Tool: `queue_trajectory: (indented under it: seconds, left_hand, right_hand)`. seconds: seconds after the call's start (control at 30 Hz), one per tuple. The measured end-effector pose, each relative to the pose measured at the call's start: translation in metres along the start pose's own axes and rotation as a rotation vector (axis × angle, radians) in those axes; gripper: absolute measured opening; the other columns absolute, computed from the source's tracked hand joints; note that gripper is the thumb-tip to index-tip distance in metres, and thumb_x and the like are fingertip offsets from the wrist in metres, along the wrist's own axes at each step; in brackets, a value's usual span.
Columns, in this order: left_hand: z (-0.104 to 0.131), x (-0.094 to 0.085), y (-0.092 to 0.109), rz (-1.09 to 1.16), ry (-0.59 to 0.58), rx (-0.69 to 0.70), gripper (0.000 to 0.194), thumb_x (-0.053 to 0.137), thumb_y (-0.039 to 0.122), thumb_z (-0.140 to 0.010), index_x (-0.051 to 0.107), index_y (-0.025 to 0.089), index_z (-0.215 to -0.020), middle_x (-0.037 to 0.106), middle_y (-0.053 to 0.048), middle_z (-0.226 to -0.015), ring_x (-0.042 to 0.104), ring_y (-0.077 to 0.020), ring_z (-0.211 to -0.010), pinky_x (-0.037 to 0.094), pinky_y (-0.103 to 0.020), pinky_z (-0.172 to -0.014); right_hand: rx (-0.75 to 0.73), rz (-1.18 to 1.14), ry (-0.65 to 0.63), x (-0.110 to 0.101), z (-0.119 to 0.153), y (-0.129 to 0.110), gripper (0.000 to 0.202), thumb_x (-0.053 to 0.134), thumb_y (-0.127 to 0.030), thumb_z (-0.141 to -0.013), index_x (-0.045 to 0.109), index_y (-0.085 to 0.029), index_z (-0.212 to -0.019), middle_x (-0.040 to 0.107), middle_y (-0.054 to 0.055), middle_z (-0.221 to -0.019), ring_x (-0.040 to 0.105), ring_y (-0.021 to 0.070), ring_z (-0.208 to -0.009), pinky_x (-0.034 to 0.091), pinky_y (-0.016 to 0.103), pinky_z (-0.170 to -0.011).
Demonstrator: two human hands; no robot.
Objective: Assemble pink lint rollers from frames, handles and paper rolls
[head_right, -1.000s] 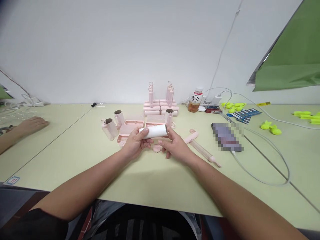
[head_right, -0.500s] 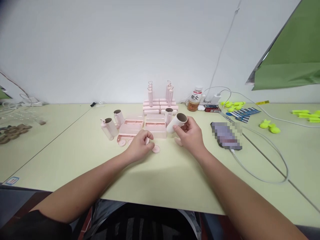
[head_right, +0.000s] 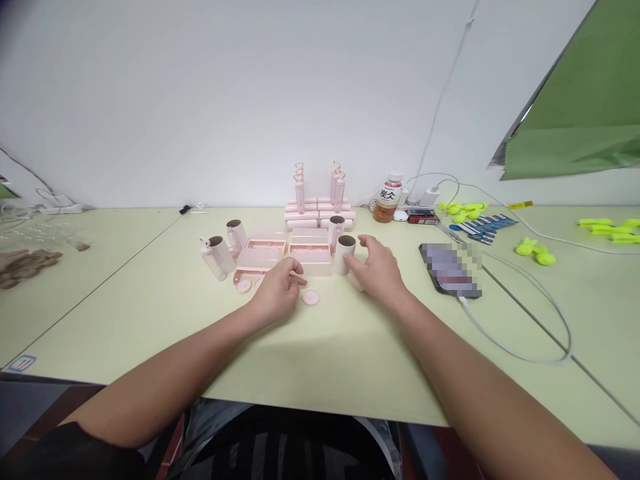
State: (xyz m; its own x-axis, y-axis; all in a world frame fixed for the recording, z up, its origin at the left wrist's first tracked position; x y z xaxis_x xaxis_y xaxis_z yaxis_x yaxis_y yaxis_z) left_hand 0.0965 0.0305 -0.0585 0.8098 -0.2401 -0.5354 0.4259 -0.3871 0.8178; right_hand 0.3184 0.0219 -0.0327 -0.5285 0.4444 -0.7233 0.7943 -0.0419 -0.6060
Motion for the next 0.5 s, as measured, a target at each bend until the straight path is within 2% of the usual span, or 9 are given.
queue_trajectory:
  seconds: [0.07, 0.13, 0.17, 0.23, 0.3, 0.33, 0.4, 0.5]
  left_hand:
    - [0.001, 0.002, -0.001, -0.014, -0.019, -0.021, 0.033, 0.043, -0.002, -0.072, 0.048, 0.022, -0.095, 0.058, -0.001, -0.092, 0.066, -0.0166, -0.087, 0.047, -0.027, -0.067]
    - [0.001, 0.004, -0.001, -0.028, -0.030, -0.012, 0.033, 0.043, -0.004, -0.071, 0.050, 0.021, -0.093, 0.058, -0.003, -0.096, 0.066, -0.0171, -0.090, 0.048, -0.028, -0.070]
    - [0.001, 0.005, -0.001, -0.038, -0.034, -0.005, 0.034, 0.043, -0.004, -0.071, 0.050, 0.021, -0.093, 0.058, -0.003, -0.099, 0.066, -0.0175, -0.091, 0.049, -0.029, -0.073]
    - [0.001, 0.007, -0.002, -0.055, -0.049, -0.001, 0.035, 0.045, -0.004, -0.070, 0.051, 0.020, -0.094, 0.056, -0.005, -0.104, 0.066, -0.0184, -0.094, 0.050, -0.031, -0.076]
    - [0.002, 0.010, -0.004, -0.060, -0.073, 0.004, 0.037, 0.047, -0.003, -0.069, 0.051, 0.021, -0.097, 0.055, -0.005, -0.107, 0.065, -0.0189, -0.096, 0.051, -0.032, -0.078]
    - [0.002, 0.011, -0.004, -0.063, -0.083, 0.015, 0.037, 0.047, -0.003, -0.070, 0.051, 0.021, -0.098, 0.054, -0.006, -0.109, 0.064, -0.0188, -0.098, 0.052, -0.032, -0.079]
    - [0.003, 0.012, -0.002, -0.098, -0.094, 0.057, 0.038, 0.047, -0.003, -0.070, 0.051, 0.021, -0.099, 0.053, -0.006, -0.110, 0.062, -0.0183, -0.101, 0.052, -0.032, -0.083]
    - [0.005, 0.012, 0.003, -0.208, -0.105, 0.124, 0.038, 0.045, -0.002, -0.071, 0.051, 0.021, -0.101, 0.052, -0.006, -0.112, 0.059, -0.0189, -0.104, 0.051, -0.034, -0.089]
  right_hand:
    - [-0.065, -0.023, 0.145, -0.017, 0.006, -0.009, 0.043, 0.060, -0.040, -0.079, 0.059, -0.018, -0.115, 0.068, 0.013, -0.114, 0.060, 0.0313, -0.104, 0.046, 0.040, -0.078]
    - [-0.164, -0.073, 0.184, -0.023, 0.017, -0.025, 0.030, 0.057, -0.038, -0.082, 0.063, -0.018, -0.104, 0.070, 0.010, -0.097, 0.062, 0.0263, -0.090, 0.046, 0.035, -0.072]
    - [-0.225, -0.104, 0.118, -0.018, 0.023, -0.034, 0.024, 0.055, -0.036, -0.083, 0.064, -0.018, -0.097, 0.069, 0.007, -0.086, 0.062, 0.0229, -0.080, 0.045, 0.033, -0.069]
    - [-0.357, -0.139, -0.178, 0.007, 0.039, -0.056, 0.021, 0.052, -0.034, -0.086, 0.065, -0.018, -0.092, 0.066, 0.003, -0.071, 0.059, 0.0179, -0.064, 0.043, 0.029, -0.063]
    - [-0.444, -0.108, -0.469, 0.034, 0.058, -0.070, 0.023, 0.051, -0.031, -0.088, 0.066, -0.018, -0.098, 0.065, 0.001, -0.068, 0.057, 0.0165, -0.061, 0.040, 0.028, -0.060]
    - [-0.467, -0.065, -0.568, 0.044, 0.066, -0.073, 0.023, 0.050, -0.030, -0.088, 0.067, -0.018, -0.100, 0.066, 0.002, -0.069, 0.057, 0.0167, -0.061, 0.039, 0.027, -0.059]
    - [-0.480, 0.033, -0.667, 0.058, 0.075, -0.074, 0.024, 0.050, -0.028, -0.088, 0.068, -0.018, -0.101, 0.068, 0.004, -0.074, 0.058, 0.0177, -0.064, 0.036, 0.027, -0.059]
    - [-0.460, 0.120, -0.685, 0.064, 0.074, -0.068, 0.025, 0.050, -0.026, -0.087, 0.070, -0.018, -0.100, 0.070, 0.006, -0.077, 0.059, 0.0188, -0.067, 0.035, 0.028, -0.059]
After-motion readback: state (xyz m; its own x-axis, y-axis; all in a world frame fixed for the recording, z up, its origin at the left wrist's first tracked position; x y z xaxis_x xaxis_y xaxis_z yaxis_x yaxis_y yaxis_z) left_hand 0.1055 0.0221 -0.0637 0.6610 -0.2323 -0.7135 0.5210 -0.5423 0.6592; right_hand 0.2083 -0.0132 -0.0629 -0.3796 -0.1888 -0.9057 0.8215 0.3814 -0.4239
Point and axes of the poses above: each hand's wrist, its own z-axis away from the middle knuckle, its own x-axis out of the palm, y = z × x, the point moved 8 cm from there along -z, towards the middle knuckle
